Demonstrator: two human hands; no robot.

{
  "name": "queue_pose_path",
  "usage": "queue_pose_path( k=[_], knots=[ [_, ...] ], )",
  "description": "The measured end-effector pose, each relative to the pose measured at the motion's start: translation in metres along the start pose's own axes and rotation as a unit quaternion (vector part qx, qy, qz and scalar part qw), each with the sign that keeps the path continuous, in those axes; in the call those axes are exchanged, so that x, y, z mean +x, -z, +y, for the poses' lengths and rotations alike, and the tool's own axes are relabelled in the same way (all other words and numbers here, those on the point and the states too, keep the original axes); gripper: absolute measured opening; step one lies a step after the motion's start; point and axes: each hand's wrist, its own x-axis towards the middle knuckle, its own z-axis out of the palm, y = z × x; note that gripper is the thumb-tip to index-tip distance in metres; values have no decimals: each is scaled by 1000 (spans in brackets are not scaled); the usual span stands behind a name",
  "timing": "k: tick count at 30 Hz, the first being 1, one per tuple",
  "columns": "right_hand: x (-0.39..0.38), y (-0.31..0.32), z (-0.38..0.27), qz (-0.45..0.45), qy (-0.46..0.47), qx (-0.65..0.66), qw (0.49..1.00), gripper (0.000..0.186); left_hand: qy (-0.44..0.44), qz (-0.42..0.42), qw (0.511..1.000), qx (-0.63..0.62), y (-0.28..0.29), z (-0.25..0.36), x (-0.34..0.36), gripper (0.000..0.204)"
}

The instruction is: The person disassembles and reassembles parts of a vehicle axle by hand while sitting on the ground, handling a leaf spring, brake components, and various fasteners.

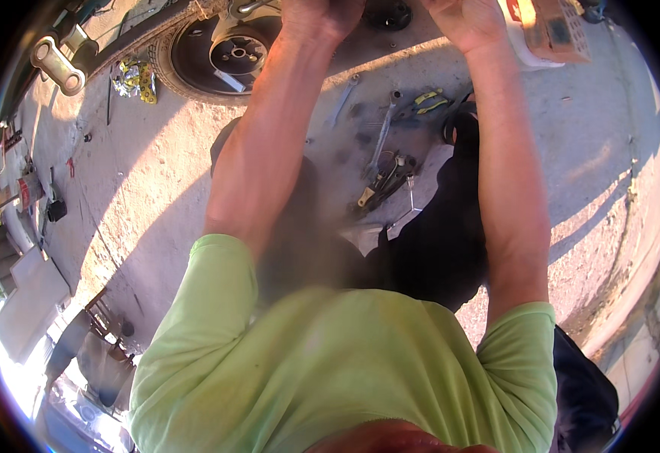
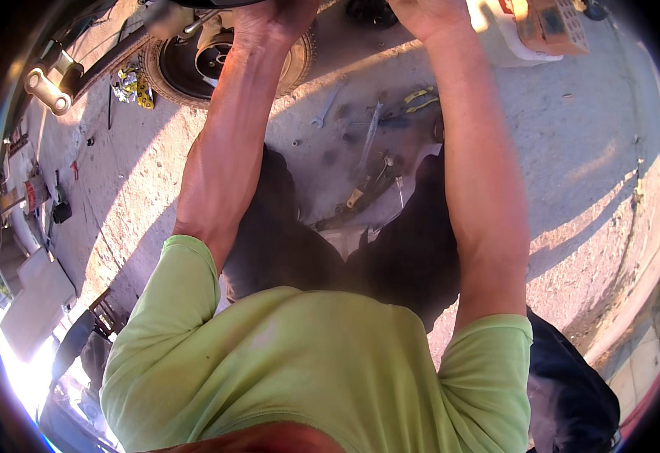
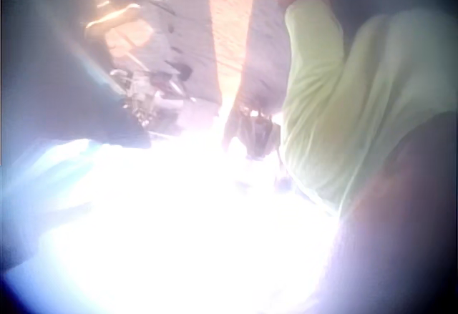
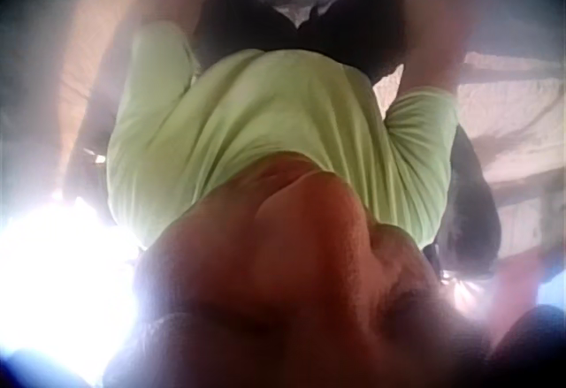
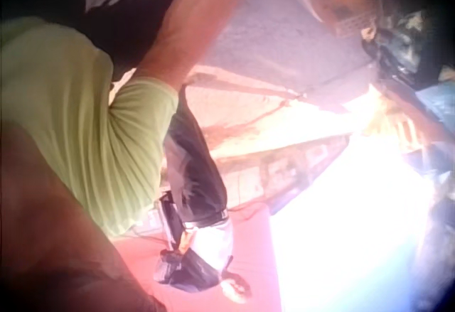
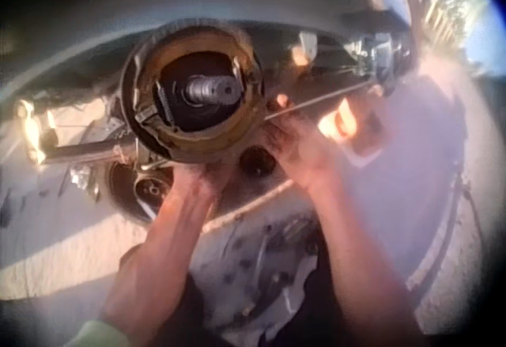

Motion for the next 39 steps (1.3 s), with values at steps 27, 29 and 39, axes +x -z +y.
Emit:
queue_pose_path(
  k=[27,29,39],
  knots=[
    [-48,37,7,90,-181,-391,898,28,-18,38,998,-37,25,3,2,33],
    [-54,39,9,84,-164,-414,891,31,-29,32,999,-24,22,2,2,35],
    [-62,29,13,94,-201,-489,843,38,5,27,1000,-2,18,0,2,35]
  ],
)
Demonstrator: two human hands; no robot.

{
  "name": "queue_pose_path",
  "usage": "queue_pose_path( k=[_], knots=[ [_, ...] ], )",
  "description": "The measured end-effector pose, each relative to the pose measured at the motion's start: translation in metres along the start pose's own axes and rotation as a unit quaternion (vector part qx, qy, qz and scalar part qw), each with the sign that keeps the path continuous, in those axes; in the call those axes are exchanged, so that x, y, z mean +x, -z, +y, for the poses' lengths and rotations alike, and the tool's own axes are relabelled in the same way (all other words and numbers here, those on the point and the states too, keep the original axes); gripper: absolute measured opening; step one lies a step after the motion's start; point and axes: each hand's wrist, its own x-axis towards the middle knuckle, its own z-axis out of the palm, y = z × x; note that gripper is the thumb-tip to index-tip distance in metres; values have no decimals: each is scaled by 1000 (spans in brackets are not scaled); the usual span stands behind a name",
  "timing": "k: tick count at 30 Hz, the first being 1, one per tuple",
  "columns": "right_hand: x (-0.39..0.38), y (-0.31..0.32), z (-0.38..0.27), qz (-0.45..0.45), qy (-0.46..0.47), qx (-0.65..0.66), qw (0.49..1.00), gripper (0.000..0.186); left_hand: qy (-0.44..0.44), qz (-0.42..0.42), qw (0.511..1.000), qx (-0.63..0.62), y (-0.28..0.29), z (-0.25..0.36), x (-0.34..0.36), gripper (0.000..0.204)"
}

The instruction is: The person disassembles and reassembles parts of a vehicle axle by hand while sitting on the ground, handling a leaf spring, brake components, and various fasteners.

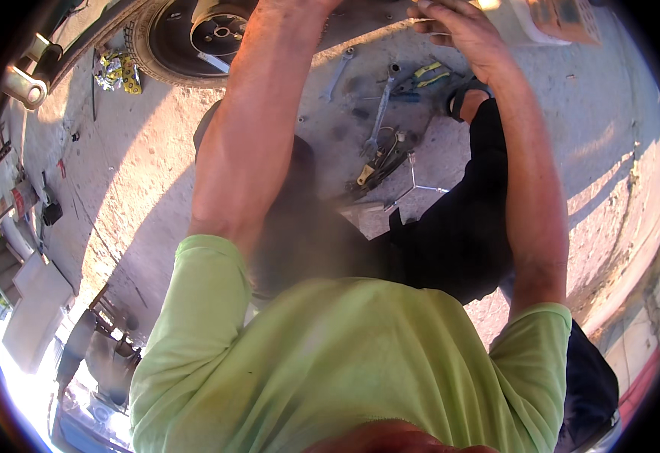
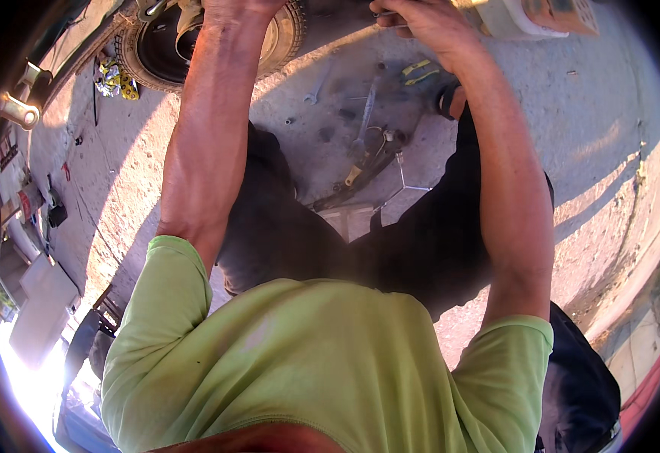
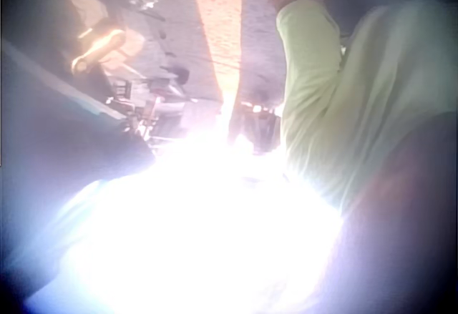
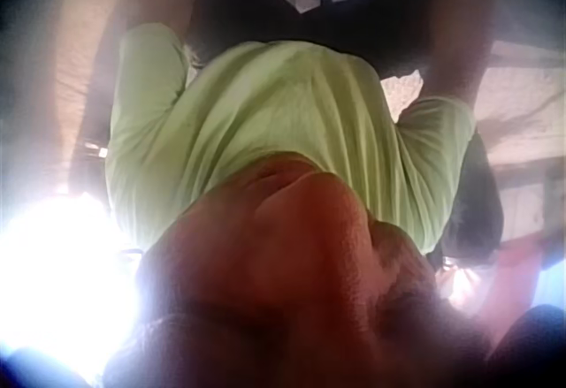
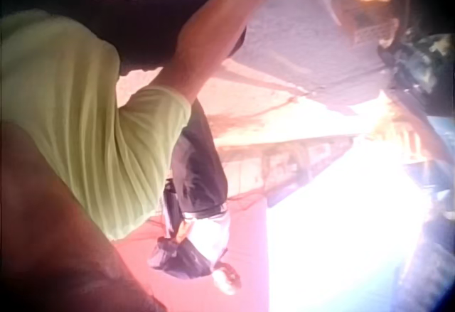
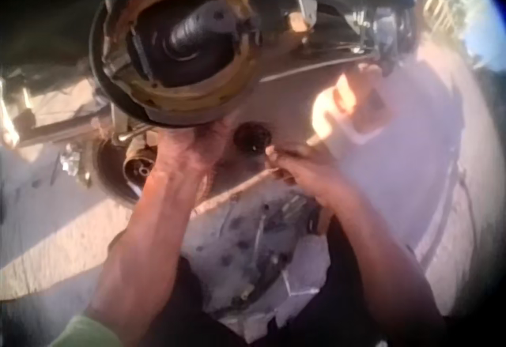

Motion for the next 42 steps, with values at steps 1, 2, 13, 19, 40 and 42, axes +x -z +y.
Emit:
queue_pose_path(
  k=[1,2,13,19,40,42],
  knots=[
    [0,1,0,2,-11,20,1000,37,3,-1,1000,0,-1,-1,0,36],
    [-1,2,-3,3,-22,38,999,35,4,-1,1000,1,-1,-1,0,36],
    [17,-20,-35,-61,76,341,935,38,17,-4,1000,11,1,2,1,36],
    [24,-23,-46,-80,129,363,919,43,22,-2,1000,21,0,5,1,37],
    [31,-14,-45,-142,152,392,896,43,55,-20,997,57,-10,6,-1,39],
    [29,-18,-47,-138,131,400,896,42,54,-19,997,60,-12,8,-2,39]
  ],
)
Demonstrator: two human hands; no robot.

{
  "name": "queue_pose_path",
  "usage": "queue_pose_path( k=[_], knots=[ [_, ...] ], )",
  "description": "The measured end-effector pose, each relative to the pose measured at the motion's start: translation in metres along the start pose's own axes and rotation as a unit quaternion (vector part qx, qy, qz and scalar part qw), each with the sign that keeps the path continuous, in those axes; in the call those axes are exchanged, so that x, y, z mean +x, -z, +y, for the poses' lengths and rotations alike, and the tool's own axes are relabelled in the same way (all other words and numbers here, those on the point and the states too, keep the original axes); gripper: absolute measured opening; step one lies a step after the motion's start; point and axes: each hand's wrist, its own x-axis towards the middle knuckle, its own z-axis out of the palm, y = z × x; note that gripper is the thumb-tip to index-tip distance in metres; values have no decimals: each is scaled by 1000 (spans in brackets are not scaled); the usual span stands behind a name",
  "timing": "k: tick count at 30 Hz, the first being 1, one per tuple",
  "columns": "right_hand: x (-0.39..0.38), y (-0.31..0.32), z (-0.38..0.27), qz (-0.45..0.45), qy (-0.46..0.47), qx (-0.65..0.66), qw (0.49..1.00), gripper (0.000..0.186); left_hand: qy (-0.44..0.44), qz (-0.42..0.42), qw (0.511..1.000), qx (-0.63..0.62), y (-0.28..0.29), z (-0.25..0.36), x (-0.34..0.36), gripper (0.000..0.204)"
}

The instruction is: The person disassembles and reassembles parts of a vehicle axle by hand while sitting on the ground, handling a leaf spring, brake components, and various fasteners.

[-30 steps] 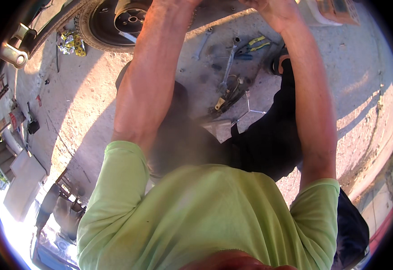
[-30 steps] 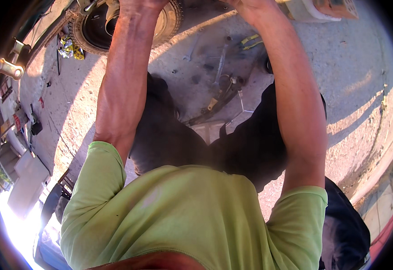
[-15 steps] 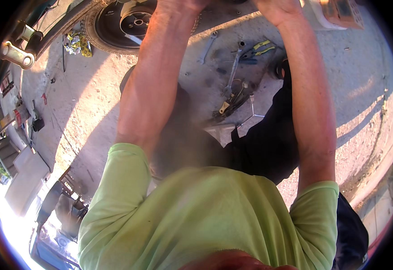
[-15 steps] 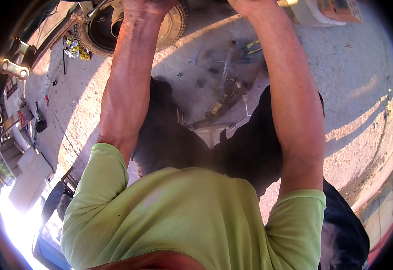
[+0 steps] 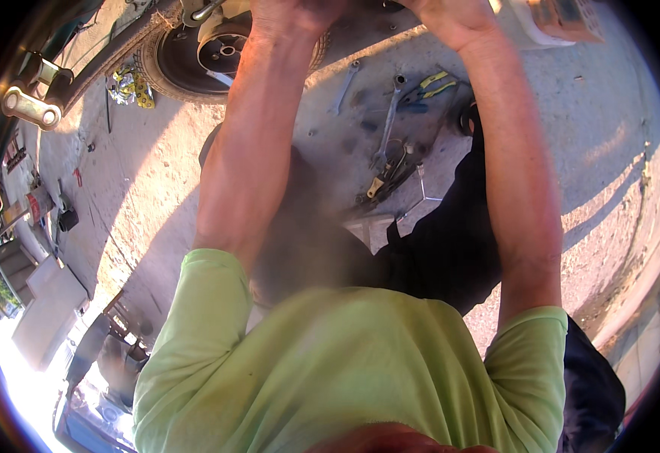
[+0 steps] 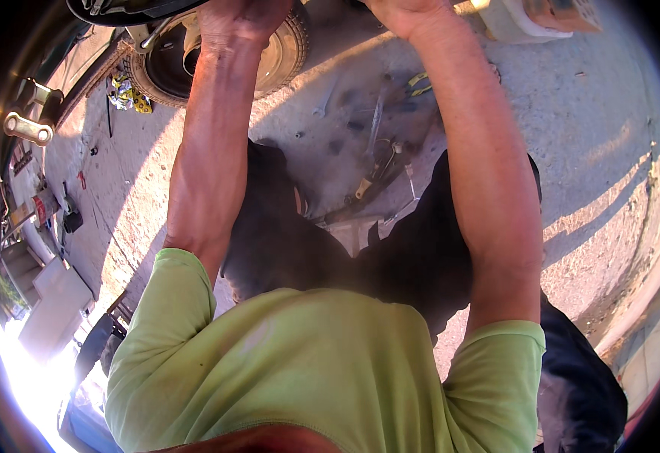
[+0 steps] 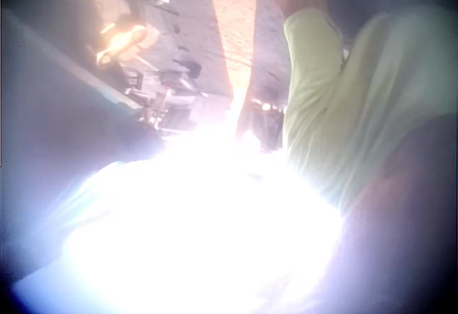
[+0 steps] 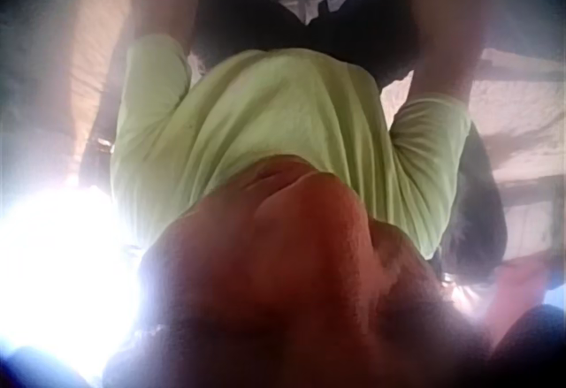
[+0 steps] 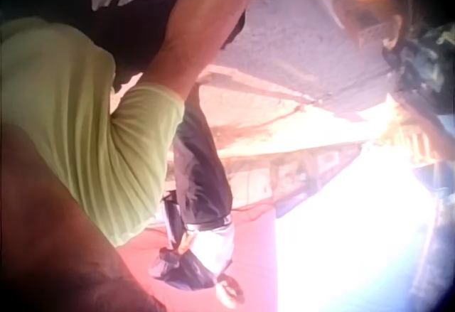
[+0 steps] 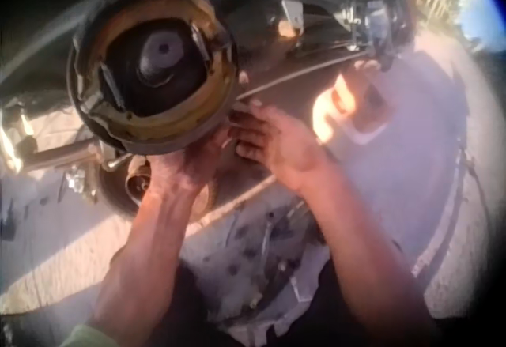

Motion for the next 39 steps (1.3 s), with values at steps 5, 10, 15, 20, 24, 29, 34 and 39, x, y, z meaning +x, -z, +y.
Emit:
queue_pose_path(
  k=[5,10,15,20,24,29,34,39],
  knots=[
    [-3,-3,-3,0,-6,-13,1000,42,1,-6,1000,6,-2,1,-2,39],
    [-4,0,-5,-22,2,-17,1000,44,-3,9,1000,2,-3,-1,-4,40],
    [-4,-11,-7,-11,45,0,999,44,5,0,1000,7,0,0,-3,40],
    [-2,-9,-7,-29,38,12,999,44,11,3,1000,8,2,0,-4,40],
    [-2,-4,-5,-43,39,25,998,44,15,9,1000,11,5,-2,-5,41],
    [-3,0,-3,-39,24,34,998,43,22,14,1000,15,10,-3,-7,41],
    [-4,8,7,-46,3,67,997,40,40,9,999,10,20,-9,-7,42],
    [-6,3,15,-15,-7,82,997,37,67,122,990,36,26,-10,-19,45]
  ],
)
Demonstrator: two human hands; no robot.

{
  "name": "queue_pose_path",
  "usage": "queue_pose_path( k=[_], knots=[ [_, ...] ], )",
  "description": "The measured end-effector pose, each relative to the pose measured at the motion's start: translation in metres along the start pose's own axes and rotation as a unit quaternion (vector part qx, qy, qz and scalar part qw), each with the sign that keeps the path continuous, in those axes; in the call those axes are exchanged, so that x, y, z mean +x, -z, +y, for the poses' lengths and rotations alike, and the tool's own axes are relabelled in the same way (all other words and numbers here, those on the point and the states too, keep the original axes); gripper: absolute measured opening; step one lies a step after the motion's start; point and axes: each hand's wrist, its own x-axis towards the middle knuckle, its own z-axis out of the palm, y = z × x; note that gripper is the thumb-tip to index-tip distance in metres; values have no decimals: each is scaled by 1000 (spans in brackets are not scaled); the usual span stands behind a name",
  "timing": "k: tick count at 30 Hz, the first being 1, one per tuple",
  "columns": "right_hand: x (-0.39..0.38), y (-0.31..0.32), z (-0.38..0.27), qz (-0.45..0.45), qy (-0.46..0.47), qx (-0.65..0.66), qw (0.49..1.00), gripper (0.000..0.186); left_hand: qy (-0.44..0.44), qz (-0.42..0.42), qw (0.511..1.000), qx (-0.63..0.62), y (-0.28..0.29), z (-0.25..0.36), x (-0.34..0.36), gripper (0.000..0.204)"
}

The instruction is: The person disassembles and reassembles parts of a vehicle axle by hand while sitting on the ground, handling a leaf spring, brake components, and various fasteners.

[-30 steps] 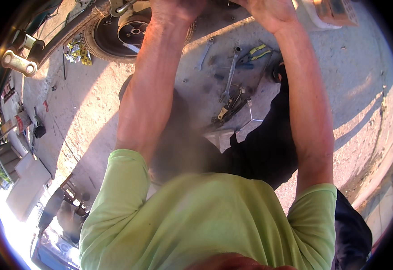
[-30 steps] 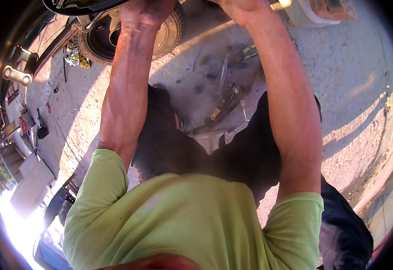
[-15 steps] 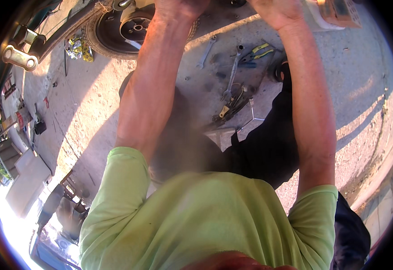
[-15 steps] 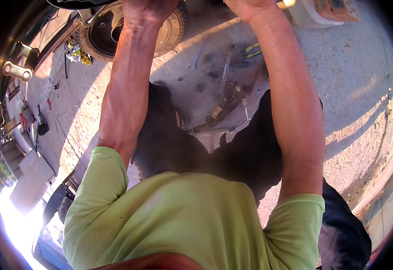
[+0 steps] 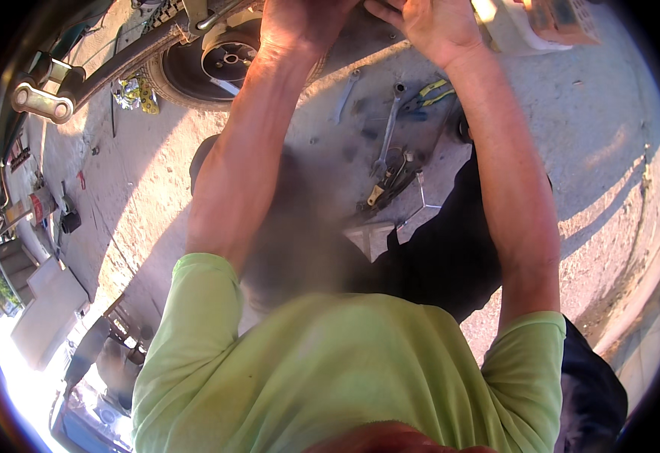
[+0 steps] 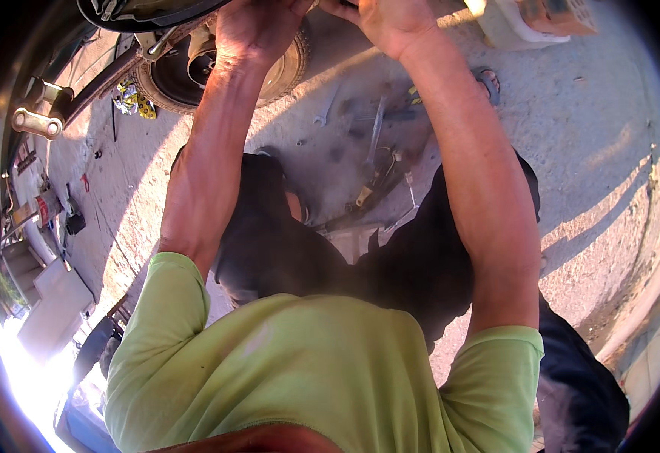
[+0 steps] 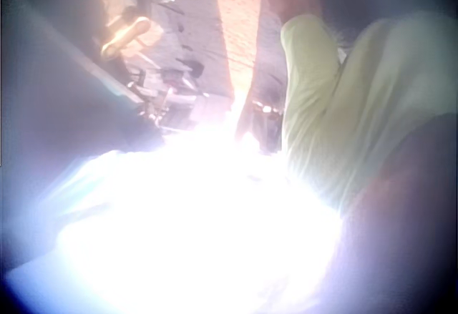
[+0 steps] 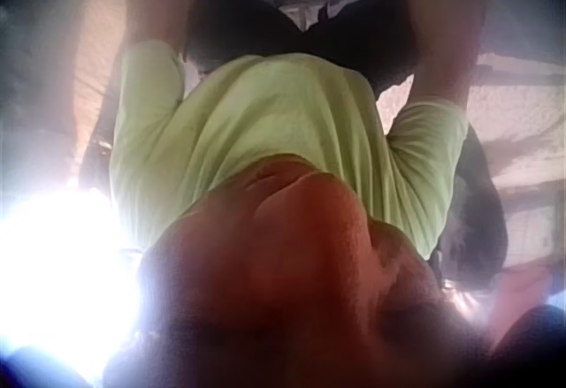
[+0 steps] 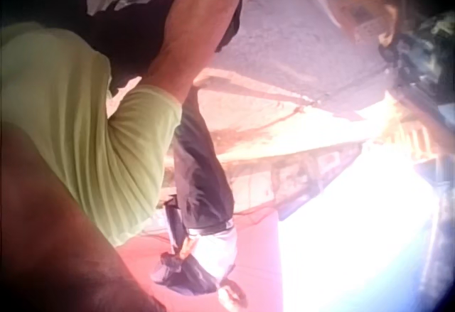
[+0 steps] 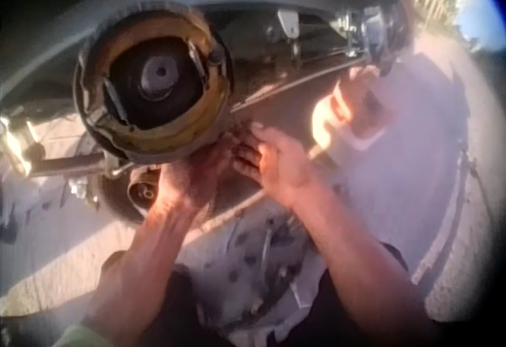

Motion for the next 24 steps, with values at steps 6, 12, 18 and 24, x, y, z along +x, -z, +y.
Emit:
queue_pose_path(
  k=[6,12,18,24],
  knots=[
    [-4,13,6,-2,-51,5,999,36,34,12,999,-3,30,-4,-9,39],
    [-12,28,7,72,-144,-156,975,38,57,67,996,7,45,-8,-23,35],
    [-53,23,26,1,-82,-632,770,54,77,48,993,76,68,-6,-50,49],
    [-97,1,37,-160,-132,-749,630,54,105,104,979,140,87,3,-79,44]
  ],
)
